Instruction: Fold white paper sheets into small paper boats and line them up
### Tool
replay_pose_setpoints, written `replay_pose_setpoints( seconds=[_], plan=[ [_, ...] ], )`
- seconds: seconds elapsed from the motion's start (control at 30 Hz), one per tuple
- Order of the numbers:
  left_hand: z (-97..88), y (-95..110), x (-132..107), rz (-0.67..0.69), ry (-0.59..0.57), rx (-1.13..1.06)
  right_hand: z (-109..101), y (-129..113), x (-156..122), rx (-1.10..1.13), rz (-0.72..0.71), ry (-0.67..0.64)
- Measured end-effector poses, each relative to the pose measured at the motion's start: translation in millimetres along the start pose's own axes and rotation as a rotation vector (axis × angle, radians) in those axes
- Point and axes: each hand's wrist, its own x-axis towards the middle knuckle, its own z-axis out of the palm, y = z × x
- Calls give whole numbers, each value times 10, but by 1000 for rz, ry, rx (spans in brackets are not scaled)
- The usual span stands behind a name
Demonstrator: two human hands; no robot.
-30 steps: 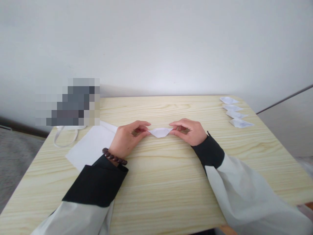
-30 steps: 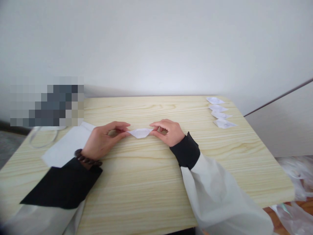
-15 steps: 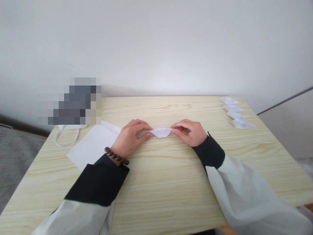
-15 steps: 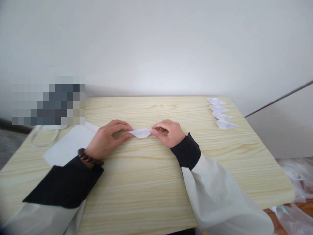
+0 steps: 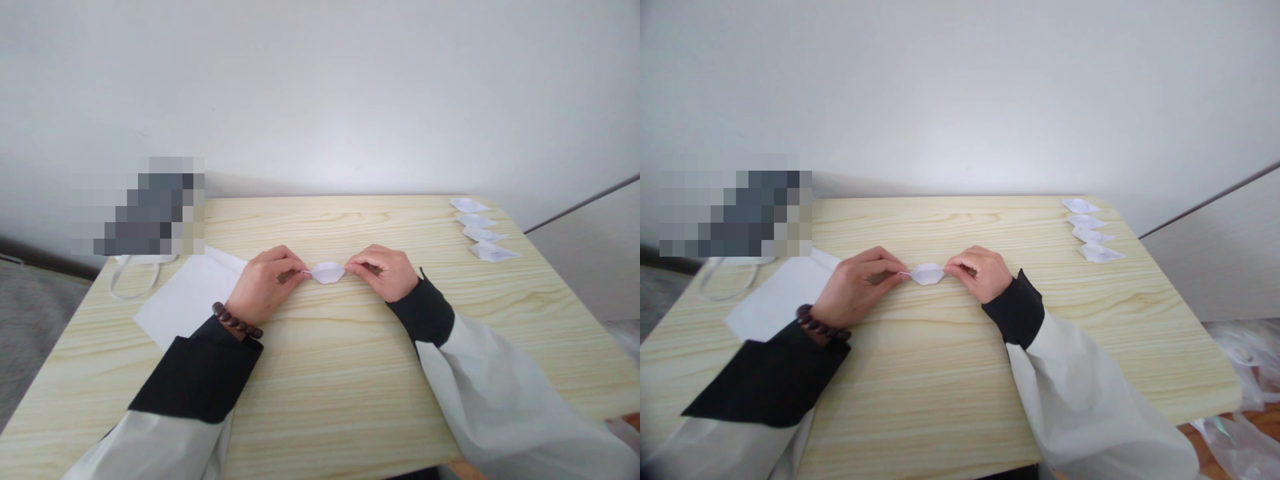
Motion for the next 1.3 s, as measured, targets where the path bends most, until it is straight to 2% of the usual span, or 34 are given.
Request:
replay_pose_setpoints(
  seconds=[0.23,0.37,0.57,0.7,0.83,0.9,0.97,1.2,1.3],
  plan=[
    [28,-56,3,10,14,-5,21,-12,2,48,112,3],
    [53,-132,9,42,35,4,33,-14,0,36,131,36],
    [84,-107,11,79,37,136,37,23,3,-27,206,111],
    [115,-7,-5,82,-54,313,20,89,-52,-55,344,216],
    [174,79,-39,82,-139,387,-61,194,-232,-24,571,360],
    [220,112,-58,94,-142,386,-151,264,-373,-37,664,421],
    [269,143,-75,115,-136,373,-290,341,-547,-108,754,541],
    [304,185,-78,120,-138,324,-1007,617,-1241,-375,979,785],
    [287,172,-75,119,-143,317,-1201,748,-1409,-460,1060,857]
  ],
)
